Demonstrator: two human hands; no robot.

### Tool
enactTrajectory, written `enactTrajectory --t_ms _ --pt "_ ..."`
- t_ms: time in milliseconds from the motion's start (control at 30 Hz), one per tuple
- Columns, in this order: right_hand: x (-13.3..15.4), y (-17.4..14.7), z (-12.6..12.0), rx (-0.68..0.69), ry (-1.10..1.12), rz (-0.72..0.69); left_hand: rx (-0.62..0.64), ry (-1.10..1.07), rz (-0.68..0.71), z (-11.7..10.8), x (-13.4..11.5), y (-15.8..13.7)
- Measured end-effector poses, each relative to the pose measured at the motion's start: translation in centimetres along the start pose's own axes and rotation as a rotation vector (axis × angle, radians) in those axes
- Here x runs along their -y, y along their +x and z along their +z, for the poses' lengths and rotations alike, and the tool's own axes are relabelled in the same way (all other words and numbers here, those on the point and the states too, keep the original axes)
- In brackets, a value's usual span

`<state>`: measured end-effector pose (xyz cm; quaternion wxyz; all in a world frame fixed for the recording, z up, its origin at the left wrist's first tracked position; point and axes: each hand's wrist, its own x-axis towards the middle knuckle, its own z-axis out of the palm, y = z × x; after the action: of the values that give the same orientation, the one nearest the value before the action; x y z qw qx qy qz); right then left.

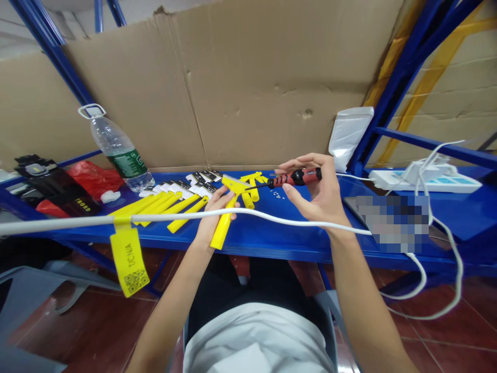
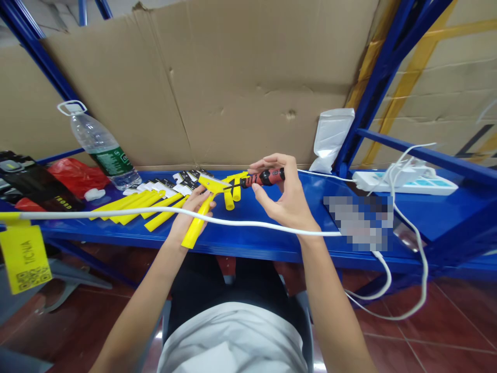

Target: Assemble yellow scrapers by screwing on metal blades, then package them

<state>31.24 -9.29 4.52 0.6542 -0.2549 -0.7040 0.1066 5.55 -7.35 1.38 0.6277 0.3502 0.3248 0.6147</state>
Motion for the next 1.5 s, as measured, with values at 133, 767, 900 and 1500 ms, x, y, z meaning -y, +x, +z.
enactTrajectory --t_ms 133,767,900,1500 --pt "-0.24 -0.13 -0.14 0.034 0.067 0.015 -0.010 -0.009 0.002 0.01 -0.07 -0.03" --pt "-0.12 -0.10 0.06 -0.008 0.003 0.005 -0.008 -0.068 -0.018 0.31 -0.57 -0.23" --pt "0.26 0.15 0.19 -0.113 -0.155 -0.047 -0.017 -0.069 -0.045 0.84 -0.84 -0.47" --pt "0.11 0.15 0.23 -0.138 -0.130 -0.018 0.042 -0.062 -0.015 0.49 -0.53 -0.34"
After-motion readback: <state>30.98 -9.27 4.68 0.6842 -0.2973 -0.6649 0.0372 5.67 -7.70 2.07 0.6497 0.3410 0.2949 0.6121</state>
